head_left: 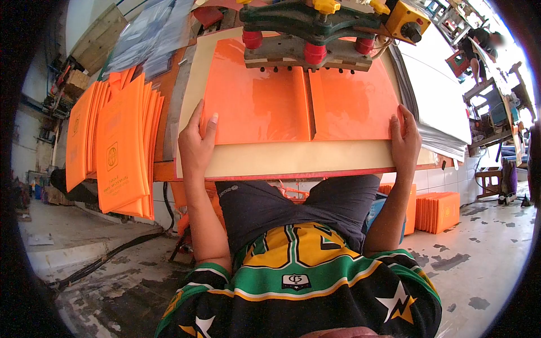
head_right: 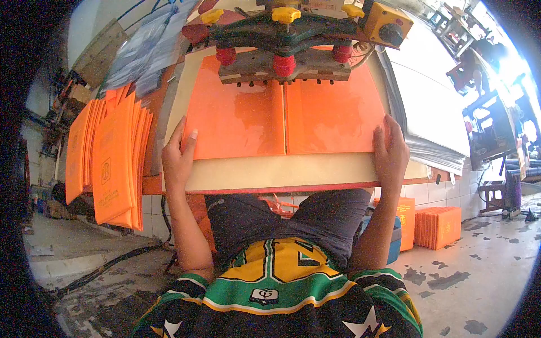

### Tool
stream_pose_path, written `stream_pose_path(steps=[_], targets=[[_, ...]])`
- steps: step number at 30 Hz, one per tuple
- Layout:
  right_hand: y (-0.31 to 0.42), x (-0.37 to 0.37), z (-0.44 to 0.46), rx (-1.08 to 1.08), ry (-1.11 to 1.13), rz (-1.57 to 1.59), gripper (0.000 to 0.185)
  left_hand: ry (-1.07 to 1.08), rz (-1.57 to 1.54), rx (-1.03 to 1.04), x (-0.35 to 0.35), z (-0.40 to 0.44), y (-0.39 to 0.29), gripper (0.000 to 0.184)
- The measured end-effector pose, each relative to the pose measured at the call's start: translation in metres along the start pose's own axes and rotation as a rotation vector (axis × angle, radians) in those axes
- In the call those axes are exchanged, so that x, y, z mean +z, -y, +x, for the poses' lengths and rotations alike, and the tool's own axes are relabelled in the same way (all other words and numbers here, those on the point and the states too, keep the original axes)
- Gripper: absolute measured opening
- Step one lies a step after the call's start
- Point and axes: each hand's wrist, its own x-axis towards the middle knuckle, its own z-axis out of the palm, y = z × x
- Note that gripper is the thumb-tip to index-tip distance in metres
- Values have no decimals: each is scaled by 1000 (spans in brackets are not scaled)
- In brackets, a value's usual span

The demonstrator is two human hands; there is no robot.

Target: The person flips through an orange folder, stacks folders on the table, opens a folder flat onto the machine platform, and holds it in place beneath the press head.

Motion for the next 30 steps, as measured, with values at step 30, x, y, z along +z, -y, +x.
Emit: stream_pose_path(steps=[30], targets=[[0,-1,0,3,3,2,45,6,-2,-22,0,0,1,59]])
